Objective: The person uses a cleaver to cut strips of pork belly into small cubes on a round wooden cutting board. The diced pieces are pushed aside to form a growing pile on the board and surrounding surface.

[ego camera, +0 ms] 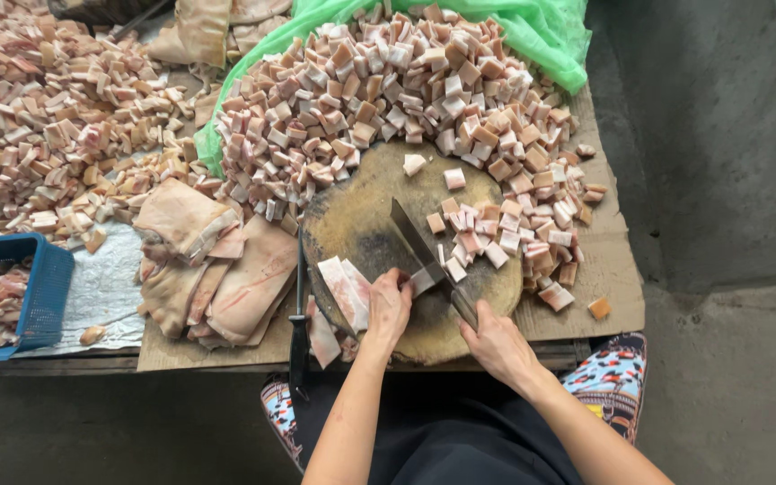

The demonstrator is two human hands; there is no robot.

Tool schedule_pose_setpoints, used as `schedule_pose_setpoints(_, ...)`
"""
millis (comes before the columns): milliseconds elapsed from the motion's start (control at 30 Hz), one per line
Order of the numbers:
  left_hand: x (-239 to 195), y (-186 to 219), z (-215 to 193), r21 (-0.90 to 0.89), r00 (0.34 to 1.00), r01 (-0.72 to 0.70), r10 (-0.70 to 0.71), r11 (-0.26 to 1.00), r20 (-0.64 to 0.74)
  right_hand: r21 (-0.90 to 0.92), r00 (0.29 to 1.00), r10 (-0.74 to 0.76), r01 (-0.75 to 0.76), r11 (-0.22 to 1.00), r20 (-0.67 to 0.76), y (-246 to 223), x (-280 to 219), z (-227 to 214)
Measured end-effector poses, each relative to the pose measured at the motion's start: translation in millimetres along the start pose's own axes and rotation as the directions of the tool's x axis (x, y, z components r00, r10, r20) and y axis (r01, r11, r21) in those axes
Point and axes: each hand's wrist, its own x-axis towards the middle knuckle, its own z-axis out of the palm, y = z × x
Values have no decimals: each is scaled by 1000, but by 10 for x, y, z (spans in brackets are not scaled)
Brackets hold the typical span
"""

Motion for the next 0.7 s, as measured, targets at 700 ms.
schedule_pose_setpoints(700, 63, -153, -41, -25, 997, 22, -20, 999, 81, 185, 906, 324, -380, 906, 271, 104, -112, -95)
